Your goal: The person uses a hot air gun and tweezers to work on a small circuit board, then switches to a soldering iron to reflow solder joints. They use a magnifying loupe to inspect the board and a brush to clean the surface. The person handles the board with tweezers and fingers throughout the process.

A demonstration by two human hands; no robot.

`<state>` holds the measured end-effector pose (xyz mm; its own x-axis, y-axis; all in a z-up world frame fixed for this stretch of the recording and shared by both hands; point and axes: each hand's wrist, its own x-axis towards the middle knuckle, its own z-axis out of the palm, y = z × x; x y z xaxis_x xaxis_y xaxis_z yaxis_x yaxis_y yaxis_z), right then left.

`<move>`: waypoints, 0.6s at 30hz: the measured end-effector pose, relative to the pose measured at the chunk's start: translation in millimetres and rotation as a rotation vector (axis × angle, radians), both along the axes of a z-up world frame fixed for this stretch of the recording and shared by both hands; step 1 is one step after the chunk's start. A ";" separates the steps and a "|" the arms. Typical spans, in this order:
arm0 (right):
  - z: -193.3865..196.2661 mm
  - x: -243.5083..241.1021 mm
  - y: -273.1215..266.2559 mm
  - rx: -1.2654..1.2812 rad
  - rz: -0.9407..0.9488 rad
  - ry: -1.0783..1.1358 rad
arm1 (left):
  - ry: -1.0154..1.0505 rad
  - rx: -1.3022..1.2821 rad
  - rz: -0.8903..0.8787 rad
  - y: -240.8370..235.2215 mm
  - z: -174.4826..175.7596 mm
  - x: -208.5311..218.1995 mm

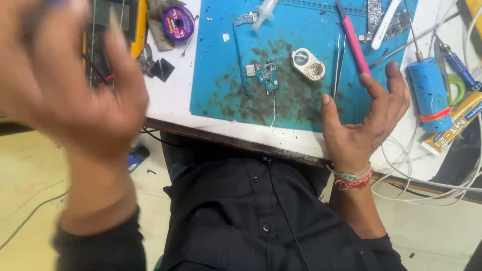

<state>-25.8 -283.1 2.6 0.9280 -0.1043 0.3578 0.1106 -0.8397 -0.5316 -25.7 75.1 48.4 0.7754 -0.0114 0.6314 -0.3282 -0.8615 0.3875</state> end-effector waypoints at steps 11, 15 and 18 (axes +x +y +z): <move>-8.5 4.5 2.2 -0.122 -0.035 0.010 | 0.076 0.228 0.053 17.4 45.4 36.7; -7.0 6.1 1.8 -0.083 -0.025 -0.004 | 0.119 0.298 0.065 13.9 55.0 43.6; -3.7 5.7 3.0 -0.038 0.008 -0.055 | 0.142 0.355 0.083 9.5 61.7 43.7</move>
<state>-20.1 -280.1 -1.1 0.9077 -0.0823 0.4115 0.1454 -0.8581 -0.4924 18.0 84.5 110.1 0.8620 -0.1435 0.4862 -0.2164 -0.9715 0.0968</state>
